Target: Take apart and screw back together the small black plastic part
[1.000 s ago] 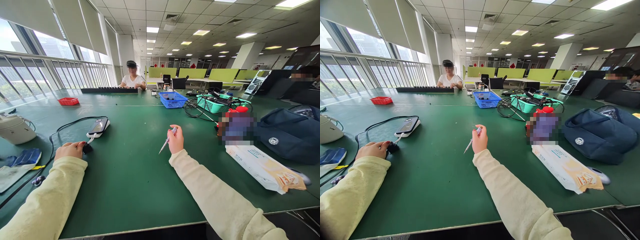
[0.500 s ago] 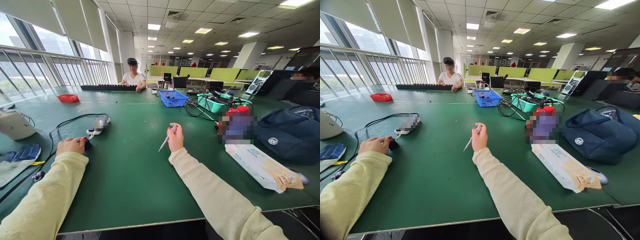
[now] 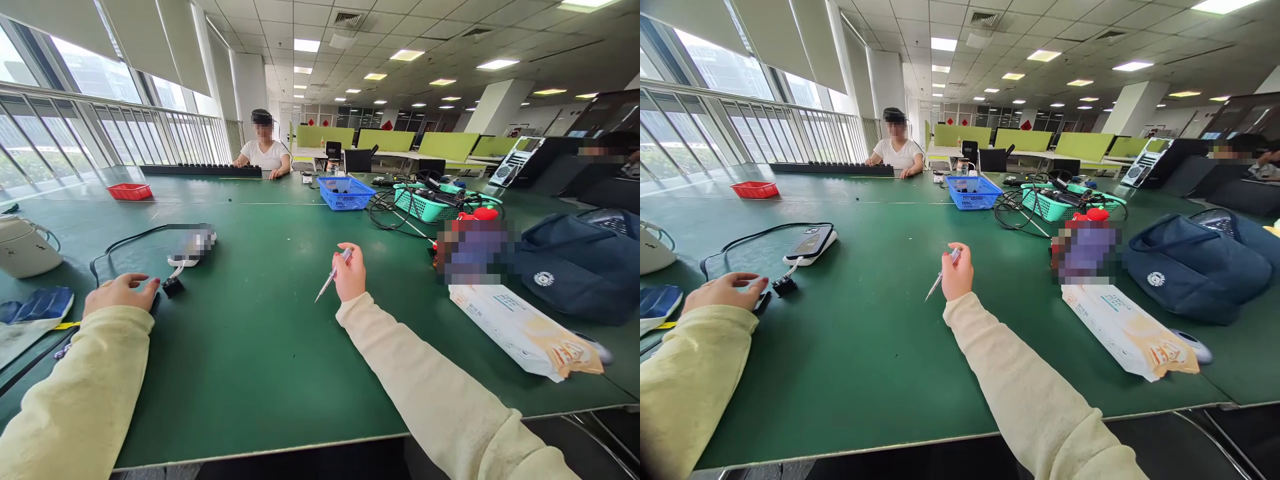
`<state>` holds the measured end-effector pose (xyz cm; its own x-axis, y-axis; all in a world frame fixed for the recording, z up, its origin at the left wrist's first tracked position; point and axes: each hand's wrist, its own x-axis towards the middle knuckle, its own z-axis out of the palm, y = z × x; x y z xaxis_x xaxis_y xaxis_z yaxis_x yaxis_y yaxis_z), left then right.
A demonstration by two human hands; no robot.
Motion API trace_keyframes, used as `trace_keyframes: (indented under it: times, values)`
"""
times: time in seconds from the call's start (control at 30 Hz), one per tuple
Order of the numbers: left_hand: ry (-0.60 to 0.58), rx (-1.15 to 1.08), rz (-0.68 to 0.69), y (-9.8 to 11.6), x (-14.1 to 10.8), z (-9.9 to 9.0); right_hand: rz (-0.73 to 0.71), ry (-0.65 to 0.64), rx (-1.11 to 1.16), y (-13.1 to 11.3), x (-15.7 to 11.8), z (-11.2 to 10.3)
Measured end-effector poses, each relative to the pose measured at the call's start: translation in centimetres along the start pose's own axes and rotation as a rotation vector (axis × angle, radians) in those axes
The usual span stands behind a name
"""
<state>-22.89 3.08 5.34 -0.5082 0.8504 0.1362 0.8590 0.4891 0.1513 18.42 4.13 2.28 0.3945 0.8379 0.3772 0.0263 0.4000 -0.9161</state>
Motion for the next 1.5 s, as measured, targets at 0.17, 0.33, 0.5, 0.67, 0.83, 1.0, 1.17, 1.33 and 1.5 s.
trace_keyframes:
  times: [0.17, 0.33, 0.5, 0.67, 0.83, 1.0, 1.17, 1.33, 1.5]
  values:
    - [-0.046, 0.054, -0.002, -1.8, 0.7, 2.7, 0.056, 0.017, -0.004, 0.0, -0.1, 0.1]
    - [0.201, -0.068, 0.045, -1.7, -0.3, 3.5, 0.076, 0.019, 0.003, -0.2, -0.1, 0.1]
    - [0.319, -0.184, 0.3, -0.2, -0.6, 2.0, 0.069, 0.017, -0.012, -0.2, -0.1, 0.2]
    - [0.212, -0.099, 0.538, 0.9, -0.1, 2.9, 0.059, 0.016, -0.022, -0.2, -0.2, 0.2]
    - [0.186, -0.016, 0.567, 0.6, 0.7, 4.3, 0.057, 0.012, -0.023, -0.2, -0.2, 0.2]
    - [0.188, -0.007, 0.521, 0.8, 0.7, 4.2, 0.044, 0.004, -0.005, 0.0, -0.2, 0.3]
    - [0.155, -0.007, 0.516, 1.5, -0.2, 3.3, 0.054, 0.012, -0.013, -0.2, -0.2, 0.2]
    - [0.141, -0.071, 0.467, 1.7, -0.9, 2.5, 0.063, 0.011, -0.005, -0.3, -0.3, 0.2]
    - [0.1, -0.077, 0.478, 1.7, -0.9, 2.6, 0.069, 0.007, -0.002, -0.3, -0.4, 0.2]
